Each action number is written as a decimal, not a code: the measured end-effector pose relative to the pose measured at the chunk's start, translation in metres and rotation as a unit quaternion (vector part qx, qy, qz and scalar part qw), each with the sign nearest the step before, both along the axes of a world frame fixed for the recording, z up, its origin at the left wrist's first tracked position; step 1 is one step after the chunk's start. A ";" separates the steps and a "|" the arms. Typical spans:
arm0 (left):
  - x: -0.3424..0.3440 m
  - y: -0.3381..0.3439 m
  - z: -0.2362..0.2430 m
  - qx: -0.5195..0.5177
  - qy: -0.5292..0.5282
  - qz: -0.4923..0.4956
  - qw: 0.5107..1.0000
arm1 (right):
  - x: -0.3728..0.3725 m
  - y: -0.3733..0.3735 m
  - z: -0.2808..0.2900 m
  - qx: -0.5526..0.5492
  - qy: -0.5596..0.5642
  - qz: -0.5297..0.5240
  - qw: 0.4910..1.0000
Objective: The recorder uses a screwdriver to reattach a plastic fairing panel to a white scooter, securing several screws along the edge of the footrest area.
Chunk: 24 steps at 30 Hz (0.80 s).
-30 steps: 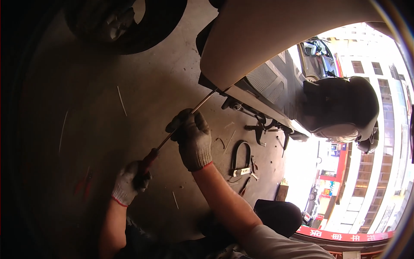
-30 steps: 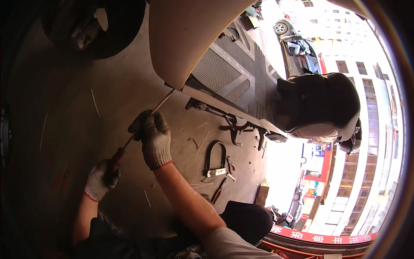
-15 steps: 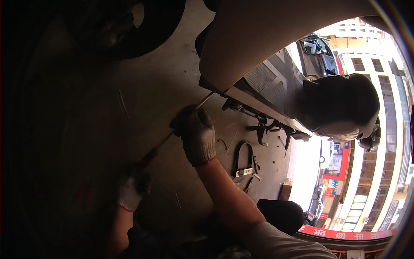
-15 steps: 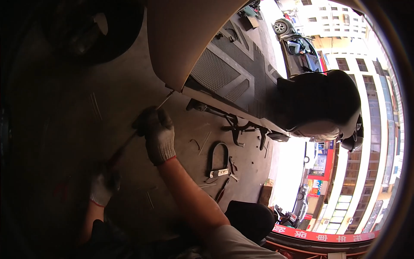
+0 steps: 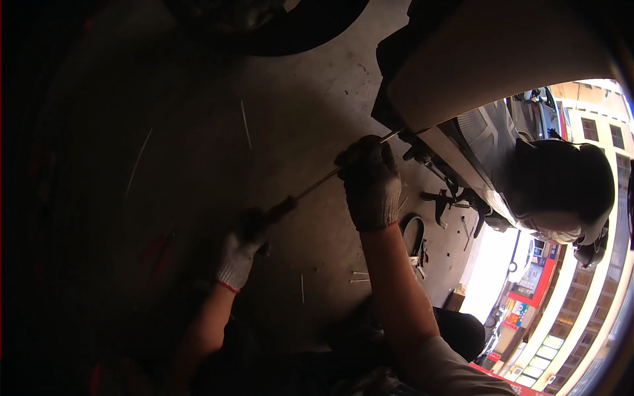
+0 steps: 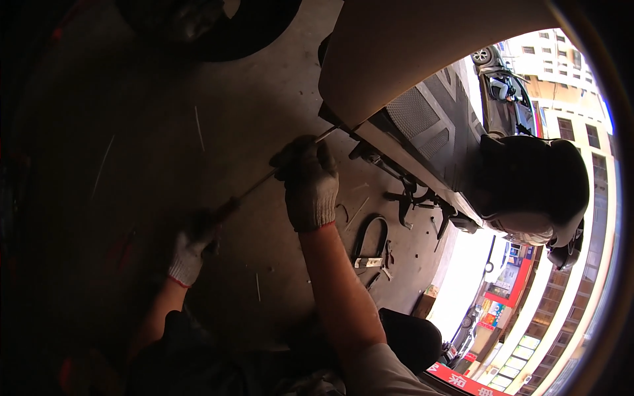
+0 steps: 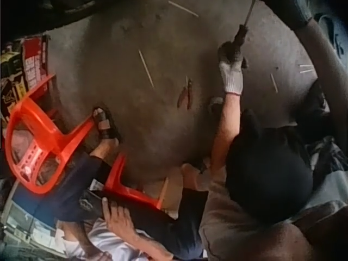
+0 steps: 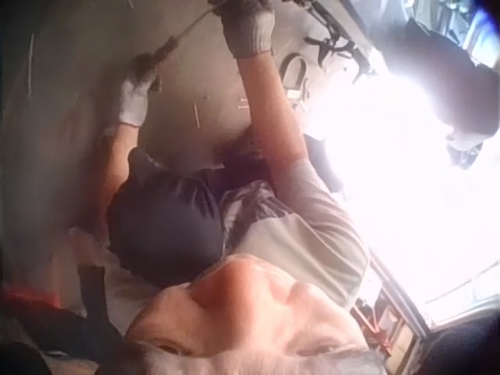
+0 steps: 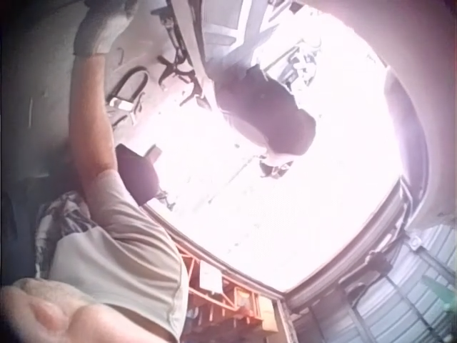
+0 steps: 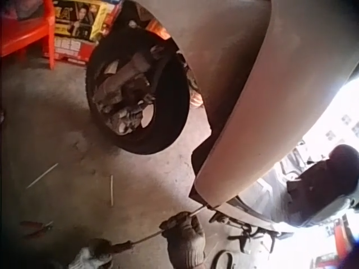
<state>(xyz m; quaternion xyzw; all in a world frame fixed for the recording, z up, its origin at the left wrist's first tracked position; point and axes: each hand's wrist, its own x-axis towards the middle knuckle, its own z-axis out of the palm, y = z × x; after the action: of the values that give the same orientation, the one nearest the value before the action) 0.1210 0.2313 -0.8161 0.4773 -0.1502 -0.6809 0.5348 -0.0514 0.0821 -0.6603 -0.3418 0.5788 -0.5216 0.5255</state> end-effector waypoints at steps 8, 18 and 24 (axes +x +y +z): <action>0.016 -0.007 0.033 -0.090 -0.117 -0.034 0.988 | -0.002 -0.007 0.000 -0.028 -0.049 0.003 0.998; 0.032 -0.019 0.057 -0.034 -0.016 -0.073 0.997 | -0.005 -0.012 0.004 -0.067 0.052 0.041 0.996; 0.027 -0.017 0.053 -0.076 -0.018 -0.053 0.995 | -0.016 -0.023 0.013 -0.080 0.053 0.010 0.995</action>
<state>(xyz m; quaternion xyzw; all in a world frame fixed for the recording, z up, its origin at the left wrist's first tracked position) 0.1483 0.2144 -0.7629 0.4383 -0.2364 -0.6865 0.5299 -0.0673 0.0591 -0.6474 -0.4156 0.5588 -0.5420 0.4702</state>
